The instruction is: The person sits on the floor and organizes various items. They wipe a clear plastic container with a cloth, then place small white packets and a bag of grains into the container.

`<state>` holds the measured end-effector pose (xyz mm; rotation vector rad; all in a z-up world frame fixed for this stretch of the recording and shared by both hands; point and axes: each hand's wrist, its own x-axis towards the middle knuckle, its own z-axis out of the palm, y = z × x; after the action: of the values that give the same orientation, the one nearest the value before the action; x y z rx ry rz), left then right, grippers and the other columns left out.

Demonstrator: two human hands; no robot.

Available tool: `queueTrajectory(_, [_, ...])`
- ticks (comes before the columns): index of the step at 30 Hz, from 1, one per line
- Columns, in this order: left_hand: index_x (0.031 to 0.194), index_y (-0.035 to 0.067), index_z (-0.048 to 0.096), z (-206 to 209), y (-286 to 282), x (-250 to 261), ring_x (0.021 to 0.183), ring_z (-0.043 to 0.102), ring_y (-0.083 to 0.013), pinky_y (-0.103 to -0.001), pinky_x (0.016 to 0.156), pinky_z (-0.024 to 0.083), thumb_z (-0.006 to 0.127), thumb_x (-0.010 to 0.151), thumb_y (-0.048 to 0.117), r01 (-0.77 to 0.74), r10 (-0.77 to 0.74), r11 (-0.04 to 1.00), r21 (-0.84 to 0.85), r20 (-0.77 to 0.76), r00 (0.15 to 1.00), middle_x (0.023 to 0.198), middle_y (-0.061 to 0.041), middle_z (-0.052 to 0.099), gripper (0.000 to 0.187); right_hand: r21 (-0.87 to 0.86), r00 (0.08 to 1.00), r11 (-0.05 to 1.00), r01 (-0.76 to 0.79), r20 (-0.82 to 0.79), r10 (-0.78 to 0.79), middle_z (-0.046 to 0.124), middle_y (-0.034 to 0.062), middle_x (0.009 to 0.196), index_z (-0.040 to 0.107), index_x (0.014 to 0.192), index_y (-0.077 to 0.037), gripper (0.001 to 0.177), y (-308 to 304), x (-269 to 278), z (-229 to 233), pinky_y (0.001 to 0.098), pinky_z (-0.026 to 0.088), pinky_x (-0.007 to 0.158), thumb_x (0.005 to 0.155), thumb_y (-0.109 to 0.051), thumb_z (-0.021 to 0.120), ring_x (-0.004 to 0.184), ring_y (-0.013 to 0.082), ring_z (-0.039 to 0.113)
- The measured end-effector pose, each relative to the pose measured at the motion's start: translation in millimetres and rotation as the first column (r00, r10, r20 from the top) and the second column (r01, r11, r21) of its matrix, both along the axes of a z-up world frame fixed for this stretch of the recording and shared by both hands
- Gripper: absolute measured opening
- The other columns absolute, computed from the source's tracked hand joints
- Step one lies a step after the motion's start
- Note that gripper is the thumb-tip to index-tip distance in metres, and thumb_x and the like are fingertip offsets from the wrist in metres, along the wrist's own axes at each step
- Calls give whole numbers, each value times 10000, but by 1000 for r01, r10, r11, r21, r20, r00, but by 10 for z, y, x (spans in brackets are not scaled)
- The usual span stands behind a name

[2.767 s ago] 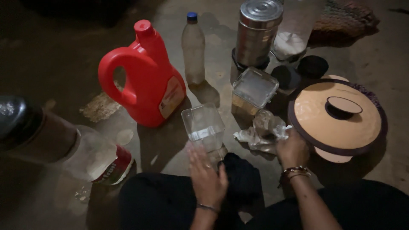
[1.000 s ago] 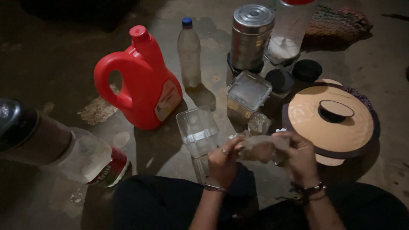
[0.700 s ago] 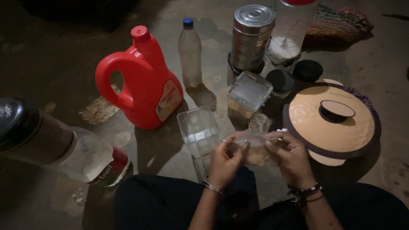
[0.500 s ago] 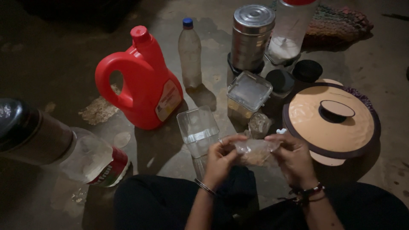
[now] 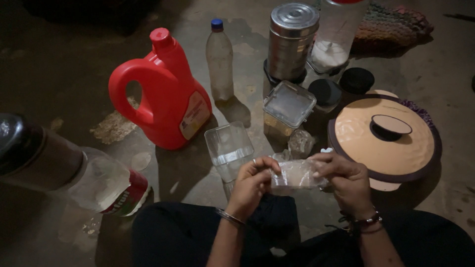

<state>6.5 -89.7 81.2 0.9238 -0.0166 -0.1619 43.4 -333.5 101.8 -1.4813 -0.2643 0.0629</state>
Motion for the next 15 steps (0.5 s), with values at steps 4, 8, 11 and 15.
queueTrajectory(4, [1008,32,687,137,23,-14,738,683,-101,-221,617,583,575,1002,215,-6,6,999,50,-8,1000,904,-65,709,215,-20,988,999,-44,144,46,732,134,1177,763,834,-46,224,-47,8,26,310,675,778,841,100,593,1011,193,747])
queueTrajectory(8, [984,37,651,343,-76,-28,850,770,-147,-257,734,678,824,806,83,-88,86,928,363,22,996,968,-119,754,253,-50,992,999,-22,125,28,732,165,1232,762,887,-49,237,-15,-26,33,333,657,740,904,67,556,1016,228,757])
queueTrajectory(11, [1025,38,662,491,-47,-78,885,786,-158,-282,757,638,822,788,46,-143,144,893,426,31,989,1015,-112,755,287,149,995,984,-95,-18,99,751,183,1240,739,1078,-81,297,41,-22,185,381,656,800,906,22,520,1035,254,786])
queueTrajectory(15, [1118,17,673,612,-26,-122,919,771,-213,-301,795,643,792,835,25,-157,127,851,501,95,987,1009,-169,773,308,262,947,946,-191,-206,248,749,109,1219,634,1344,-122,505,111,-29,388,336,644,835,844,-52,624,1006,180,766])
